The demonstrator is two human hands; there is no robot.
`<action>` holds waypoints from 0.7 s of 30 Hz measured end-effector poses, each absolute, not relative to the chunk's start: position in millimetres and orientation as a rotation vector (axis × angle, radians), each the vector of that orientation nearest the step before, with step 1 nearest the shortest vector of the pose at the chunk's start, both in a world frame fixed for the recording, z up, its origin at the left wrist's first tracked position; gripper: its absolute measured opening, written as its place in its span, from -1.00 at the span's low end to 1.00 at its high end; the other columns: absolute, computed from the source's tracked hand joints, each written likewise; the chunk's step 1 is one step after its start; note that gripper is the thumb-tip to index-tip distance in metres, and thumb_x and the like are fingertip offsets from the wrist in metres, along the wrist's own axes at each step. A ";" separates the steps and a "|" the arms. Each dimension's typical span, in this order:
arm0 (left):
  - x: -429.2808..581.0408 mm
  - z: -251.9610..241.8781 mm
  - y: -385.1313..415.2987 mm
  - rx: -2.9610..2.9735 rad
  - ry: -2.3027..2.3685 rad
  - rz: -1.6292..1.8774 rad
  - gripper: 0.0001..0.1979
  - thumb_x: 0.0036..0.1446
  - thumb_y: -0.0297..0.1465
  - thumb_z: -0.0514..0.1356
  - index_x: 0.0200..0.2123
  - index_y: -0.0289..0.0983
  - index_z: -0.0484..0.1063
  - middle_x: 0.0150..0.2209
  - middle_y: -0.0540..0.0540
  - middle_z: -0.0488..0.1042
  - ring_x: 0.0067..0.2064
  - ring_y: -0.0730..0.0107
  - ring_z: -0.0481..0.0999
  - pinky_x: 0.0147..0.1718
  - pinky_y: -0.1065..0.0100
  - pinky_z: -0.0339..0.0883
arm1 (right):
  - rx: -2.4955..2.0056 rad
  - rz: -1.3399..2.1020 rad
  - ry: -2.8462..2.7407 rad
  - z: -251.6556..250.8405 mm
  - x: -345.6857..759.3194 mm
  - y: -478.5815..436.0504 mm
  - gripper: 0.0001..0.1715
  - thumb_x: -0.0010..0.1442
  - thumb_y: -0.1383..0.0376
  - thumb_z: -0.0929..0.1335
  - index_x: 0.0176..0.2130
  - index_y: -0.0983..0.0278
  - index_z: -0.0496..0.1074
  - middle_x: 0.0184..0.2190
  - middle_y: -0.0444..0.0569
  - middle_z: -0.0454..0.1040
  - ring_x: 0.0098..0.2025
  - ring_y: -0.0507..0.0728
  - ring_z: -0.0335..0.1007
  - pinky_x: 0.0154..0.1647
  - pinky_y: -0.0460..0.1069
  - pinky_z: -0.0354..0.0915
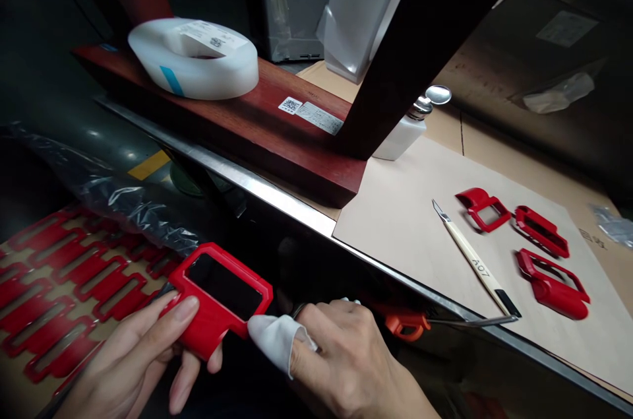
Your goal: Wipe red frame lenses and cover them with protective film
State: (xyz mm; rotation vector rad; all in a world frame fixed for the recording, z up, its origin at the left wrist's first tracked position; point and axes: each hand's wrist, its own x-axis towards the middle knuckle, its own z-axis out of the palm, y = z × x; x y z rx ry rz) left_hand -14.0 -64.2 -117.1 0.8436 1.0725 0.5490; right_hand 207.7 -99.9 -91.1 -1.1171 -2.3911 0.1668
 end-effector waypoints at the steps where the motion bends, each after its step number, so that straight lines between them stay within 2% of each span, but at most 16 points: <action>1: -13.7 -116.2 -64.1 0.843 1.077 0.539 -0.59 0.14 -0.04 0.10 -0.48 -0.26 0.42 -0.55 -0.01 0.54 -0.68 0.56 0.34 -0.57 0.48 0.29 | -1.136 0.156 -2.372 -91.1 207.8 -100.0 -0.74 0.31 0.45 0.17 -0.15 0.40 0.41 -0.59 -0.12 0.25 -0.60 0.01 0.07 -0.60 -0.06 0.01; 4: -11.6 -110.9 -63.9 0.825 1.110 0.510 -0.60 0.13 -0.04 0.12 -0.48 -0.27 0.42 -0.55 -0.02 0.55 -0.67 0.57 0.33 -0.56 0.49 0.27 | -1.156 0.121 -2.372 -90.7 204.8 -99.1 -0.76 0.29 0.44 0.20 -0.14 0.41 0.41 -0.60 -0.12 0.26 -0.61 0.01 0.06 -0.61 -0.05 0.00; 6: -10.2 -107.5 -64.1 0.823 1.120 0.507 -0.59 0.12 -0.03 0.12 -0.49 -0.27 0.43 -0.56 -0.02 0.55 -0.67 0.57 0.32 -0.57 0.49 0.26 | -1.152 0.100 -2.391 -90.4 201.0 -97.8 -0.74 0.29 0.45 0.19 -0.27 0.39 0.44 -0.61 -0.12 0.26 -0.60 0.02 0.06 -0.61 -0.05 0.01; 9: -10.2 -105.9 -64.8 0.853 1.121 0.513 -0.57 0.14 -0.03 0.09 -0.50 -0.26 0.43 -0.57 -0.03 0.54 -0.66 0.57 0.31 -0.58 0.50 0.24 | -1.147 0.120 -2.426 -90.5 196.0 -97.5 -0.59 0.31 0.45 0.14 -0.47 0.34 0.41 -0.62 -0.13 0.23 -0.61 0.01 0.06 -0.61 -0.05 -0.01; 12: -11.6 -106.9 -64.9 0.864 1.130 0.507 -0.57 0.17 -0.05 0.06 -0.49 -0.26 0.46 -0.57 -0.02 0.53 -0.65 0.57 0.30 -0.54 0.49 0.25 | -1.126 0.184 -2.454 -91.7 194.8 -100.8 -0.56 0.33 0.45 0.13 -0.50 0.32 0.39 -0.61 -0.14 0.22 -0.61 0.00 0.06 -0.61 -0.05 -0.03; 14: -12.3 -107.1 -64.6 0.856 1.129 0.504 -0.58 0.17 -0.06 0.06 -0.49 -0.26 0.47 -0.57 -0.01 0.53 -0.65 0.56 0.29 -0.52 0.48 0.26 | -1.108 0.218 -2.445 -92.7 196.4 -104.2 -0.61 0.31 0.46 0.15 -0.45 0.33 0.40 -0.60 -0.14 0.22 -0.60 0.00 0.07 -0.61 -0.04 -0.03; 17: -12.5 -106.3 -63.8 0.859 1.127 0.501 -0.59 0.16 -0.07 0.07 -0.49 -0.26 0.46 -0.57 -0.02 0.53 -0.65 0.54 0.28 -0.54 0.46 0.24 | -1.082 0.207 -2.402 -94.4 200.9 -108.0 -0.75 0.28 0.50 0.18 -0.23 0.38 0.42 -0.59 -0.14 0.24 -0.58 0.01 0.12 -0.59 -0.05 0.00; 19: -12.3 -105.5 -63.4 0.865 1.133 0.494 -0.59 0.16 -0.07 0.07 -0.48 -0.26 0.46 -0.56 -0.03 0.54 -0.65 0.53 0.29 -0.56 0.45 0.23 | -1.097 0.172 -2.375 -95.6 203.8 -108.6 -0.72 0.27 0.49 0.17 -0.12 0.41 0.40 -0.60 -0.14 0.24 -0.59 0.01 0.13 -0.60 -0.06 0.01; 21: -11.7 -104.7 -63.2 0.866 1.138 0.488 -0.60 0.16 -0.08 0.07 -0.47 -0.26 0.47 -0.57 -0.04 0.54 -0.65 0.52 0.29 -0.56 0.45 0.22 | -1.131 0.149 -2.347 -97.1 205.6 -107.9 -0.71 0.27 0.48 0.17 -0.10 0.41 0.39 -0.61 -0.13 0.25 -0.61 0.01 0.10 -0.61 -0.06 0.01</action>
